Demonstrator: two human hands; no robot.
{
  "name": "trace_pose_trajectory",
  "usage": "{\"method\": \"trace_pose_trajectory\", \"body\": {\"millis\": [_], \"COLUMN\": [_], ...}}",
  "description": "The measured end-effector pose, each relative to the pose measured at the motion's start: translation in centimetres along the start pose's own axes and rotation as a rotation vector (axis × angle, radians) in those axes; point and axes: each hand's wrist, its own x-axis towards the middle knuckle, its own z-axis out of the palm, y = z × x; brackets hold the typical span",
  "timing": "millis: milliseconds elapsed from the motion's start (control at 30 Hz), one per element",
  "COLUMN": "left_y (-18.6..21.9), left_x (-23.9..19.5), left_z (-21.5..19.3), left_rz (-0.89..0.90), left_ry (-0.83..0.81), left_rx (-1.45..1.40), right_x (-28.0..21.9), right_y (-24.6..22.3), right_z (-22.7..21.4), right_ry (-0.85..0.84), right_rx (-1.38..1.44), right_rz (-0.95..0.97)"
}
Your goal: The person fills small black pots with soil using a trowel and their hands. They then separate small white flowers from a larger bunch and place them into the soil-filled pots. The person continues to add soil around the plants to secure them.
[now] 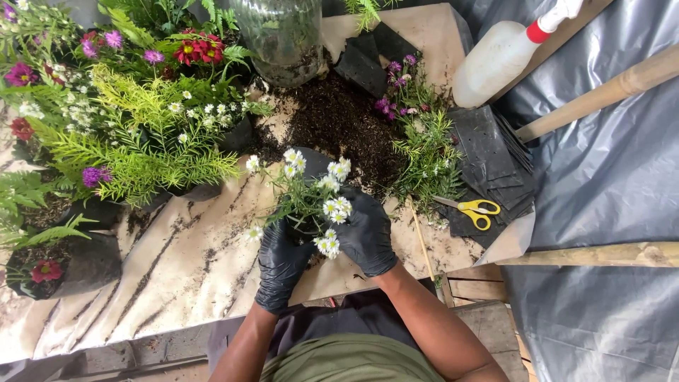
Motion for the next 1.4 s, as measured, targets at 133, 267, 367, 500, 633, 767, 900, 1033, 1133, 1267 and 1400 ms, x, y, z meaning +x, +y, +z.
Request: {"method": "trace_pose_trajectory", "body": {"millis": [133,267,367,500,633,767,900,1033,1133,1267,1400], "left_y": [2.4,-1.0,-1.6,7.4,-1.9,-2.5,-0.1,0.5,0.3,5.0,2.4], "left_x": [-0.1,-0.1,-0.2,-0.2,1.0,1.3,1.1,1.2,0.5,0.5,2.5], "left_z": [-1.2,0.1,0.4,-5.2,-1.0,-0.6,-2.2,-2.7,-2.1,-4.5,-2.8], "left_rz": [0.007,0.009,-0.027,-0.081,-0.09,-0.053,-0.058,-0.082,-0.122,-0.148,-0.151], "left_ry": [0.024,0.046,0.007,-0.074,-0.139,-0.17,-0.187,-0.18,-0.205,-0.3,-0.368], "left_rx": [-0.025,0.05,-0.023,-0.169,-0.165,-0.091,-0.127,-0.062,-0.03,0.021,0.018], "right_x": [0.6,-2.0,-2.2,-1.3,0.0,-0.5,-1.7,-0.7,0.4,-1.0,0.4], "right_y": [-0.4,8.1,6.1,4.2,1.3,2.8,5.7,3.2,0.2,4.9,-2.2], "right_z": [-0.5,5.5,5.8,2.0,-0.2,1.7,4.2,2.5,0.3,3.4,-2.4], "right_ry": [-0.026,-0.031,-0.027,-0.083,-0.054,-0.043,-0.128,-0.148,-0.131,-0.167,-0.053], "right_rx": [-0.094,-0.231,-0.207,-0.082,-0.071,-0.134,0.108,0.047,-0.145,-0.021,0.051], "right_rz": [-0.08,-0.069,-0.013,-0.001,-0.073,-0.076,0.099,0.053,0.022,0.055,-0.027]}}
